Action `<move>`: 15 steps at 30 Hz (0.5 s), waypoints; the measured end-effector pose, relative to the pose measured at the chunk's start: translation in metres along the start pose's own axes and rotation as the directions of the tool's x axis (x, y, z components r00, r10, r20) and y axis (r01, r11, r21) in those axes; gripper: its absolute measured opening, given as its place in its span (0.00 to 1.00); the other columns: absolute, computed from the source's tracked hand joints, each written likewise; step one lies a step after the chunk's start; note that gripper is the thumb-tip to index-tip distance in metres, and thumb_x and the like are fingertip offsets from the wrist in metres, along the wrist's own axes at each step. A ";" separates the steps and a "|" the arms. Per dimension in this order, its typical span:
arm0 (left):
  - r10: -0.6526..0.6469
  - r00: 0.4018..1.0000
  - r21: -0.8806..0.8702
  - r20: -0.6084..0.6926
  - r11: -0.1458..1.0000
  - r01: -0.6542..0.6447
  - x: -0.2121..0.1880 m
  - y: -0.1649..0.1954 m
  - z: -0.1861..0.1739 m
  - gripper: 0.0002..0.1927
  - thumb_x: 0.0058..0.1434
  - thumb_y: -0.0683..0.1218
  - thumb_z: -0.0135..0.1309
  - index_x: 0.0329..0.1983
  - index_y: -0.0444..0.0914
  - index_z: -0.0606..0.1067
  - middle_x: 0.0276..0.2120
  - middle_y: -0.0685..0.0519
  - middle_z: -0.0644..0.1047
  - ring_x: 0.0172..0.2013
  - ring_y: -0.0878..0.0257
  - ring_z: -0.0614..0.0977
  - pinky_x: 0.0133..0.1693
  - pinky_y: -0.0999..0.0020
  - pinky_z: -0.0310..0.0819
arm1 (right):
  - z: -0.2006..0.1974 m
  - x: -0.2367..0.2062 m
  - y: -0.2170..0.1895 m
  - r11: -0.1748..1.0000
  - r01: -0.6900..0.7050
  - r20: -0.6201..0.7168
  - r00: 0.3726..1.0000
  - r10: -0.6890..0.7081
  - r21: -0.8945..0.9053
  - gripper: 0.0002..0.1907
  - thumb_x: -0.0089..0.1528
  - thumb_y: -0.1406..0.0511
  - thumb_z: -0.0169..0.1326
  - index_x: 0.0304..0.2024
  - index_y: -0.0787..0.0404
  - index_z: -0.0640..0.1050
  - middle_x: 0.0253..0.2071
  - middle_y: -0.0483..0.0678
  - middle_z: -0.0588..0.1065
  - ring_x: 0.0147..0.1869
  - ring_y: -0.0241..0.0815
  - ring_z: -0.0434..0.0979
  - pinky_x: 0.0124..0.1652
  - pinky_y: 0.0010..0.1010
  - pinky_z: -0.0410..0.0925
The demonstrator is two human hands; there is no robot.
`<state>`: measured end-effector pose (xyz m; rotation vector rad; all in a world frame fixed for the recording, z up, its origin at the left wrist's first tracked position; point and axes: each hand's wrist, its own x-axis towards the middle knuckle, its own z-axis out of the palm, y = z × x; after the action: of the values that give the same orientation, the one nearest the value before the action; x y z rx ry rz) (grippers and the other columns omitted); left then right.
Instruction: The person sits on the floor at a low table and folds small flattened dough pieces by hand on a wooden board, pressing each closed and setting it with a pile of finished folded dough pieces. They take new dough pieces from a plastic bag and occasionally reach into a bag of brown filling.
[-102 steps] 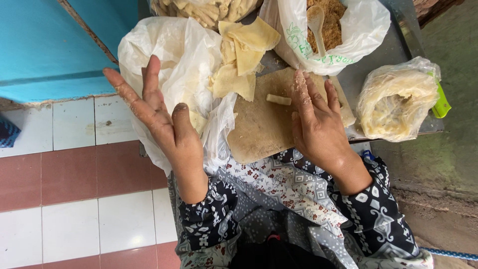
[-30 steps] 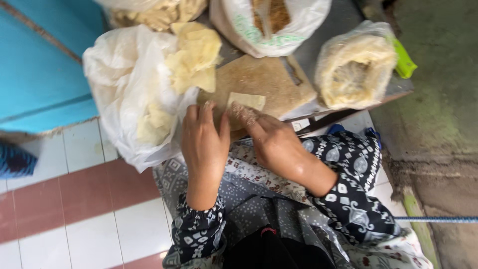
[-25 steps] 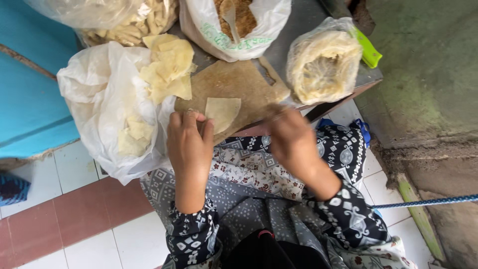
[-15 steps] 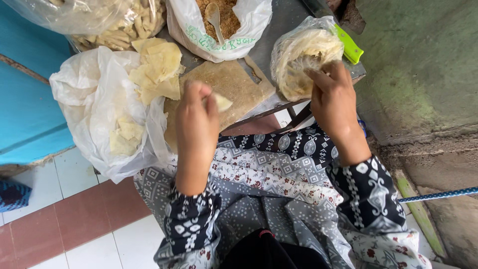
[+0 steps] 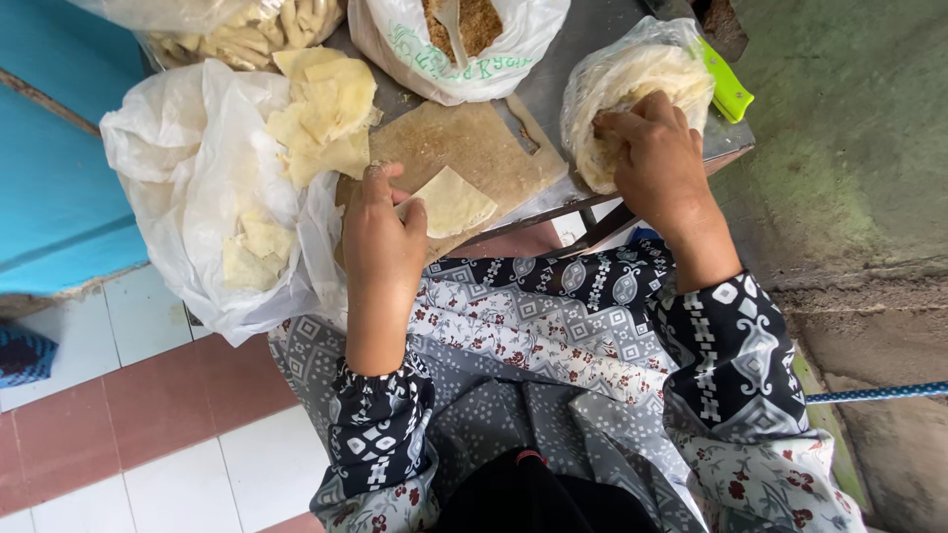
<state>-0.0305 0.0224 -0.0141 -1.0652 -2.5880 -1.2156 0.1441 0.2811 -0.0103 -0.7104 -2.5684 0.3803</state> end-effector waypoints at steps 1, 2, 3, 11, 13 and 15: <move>-0.012 1.000 0.001 -0.016 1.000 0.012 -0.003 -0.002 0.000 0.17 0.62 0.40 0.56 0.55 0.35 0.72 0.36 0.47 0.79 0.41 0.46 0.81 0.44 0.51 0.72 | 0.001 0.002 0.003 0.999 0.020 -0.010 1.000 -0.019 0.037 0.15 0.65 0.72 0.51 0.50 0.54 0.84 0.48 0.53 0.72 0.56 0.56 0.72 0.52 0.45 0.64; -0.023 0.999 0.002 -0.033 1.000 0.023 -0.005 -0.003 0.000 0.17 0.63 0.39 0.56 0.55 0.35 0.71 0.37 0.47 0.79 0.42 0.46 0.81 0.44 0.52 0.73 | 0.001 0.004 0.006 0.996 0.040 -0.022 0.999 -0.038 0.075 0.14 0.65 0.74 0.51 0.47 0.56 0.83 0.48 0.54 0.72 0.56 0.57 0.72 0.53 0.43 0.65; -0.026 0.999 -0.008 -0.042 1.000 0.025 -0.006 -0.003 0.000 0.17 0.62 0.39 0.56 0.55 0.34 0.71 0.36 0.46 0.78 0.41 0.46 0.80 0.44 0.51 0.72 | 0.000 0.007 0.008 0.992 0.061 -0.035 0.998 -0.057 0.111 0.14 0.64 0.75 0.50 0.45 0.57 0.83 0.48 0.55 0.72 0.56 0.57 0.72 0.54 0.41 0.66; -0.032 0.986 -0.124 -0.162 0.992 0.012 -0.020 -0.002 -0.005 0.20 0.64 0.37 0.55 0.59 0.33 0.70 0.37 0.46 0.77 0.39 0.50 0.80 0.43 0.55 0.74 | -0.005 -0.003 -0.054 0.890 0.139 -0.074 0.990 -0.118 0.435 0.18 0.59 0.83 0.39 0.43 0.65 0.75 0.48 0.56 0.70 0.55 0.56 0.71 0.55 0.36 0.67; -0.097 0.987 -0.183 -0.130 0.981 0.072 -0.025 -0.003 -0.007 0.20 0.64 0.38 0.55 0.60 0.34 0.70 0.36 0.47 0.77 0.37 0.52 0.80 0.41 0.57 0.75 | 0.007 -0.009 -0.086 0.823 0.242 -0.038 0.965 -0.261 0.514 0.20 0.57 0.84 0.40 0.44 0.65 0.76 0.53 0.58 0.69 0.62 0.58 0.71 0.61 0.39 0.67; -0.150 0.984 -0.238 -0.093 0.963 0.125 -0.027 -0.004 -0.009 0.21 0.64 0.38 0.55 0.61 0.35 0.70 0.35 0.49 0.78 0.36 0.53 0.81 0.40 0.58 0.75 | 0.020 -0.009 -0.111 0.841 0.301 0.002 0.941 -0.338 0.450 0.20 0.58 0.83 0.45 0.47 0.64 0.78 0.57 0.59 0.69 0.64 0.60 0.71 0.63 0.41 0.65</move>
<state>-0.0143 -0.0012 -0.0200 -0.8343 -2.5189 -1.5940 0.0951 0.1816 0.0104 -0.0962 -2.4735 0.8593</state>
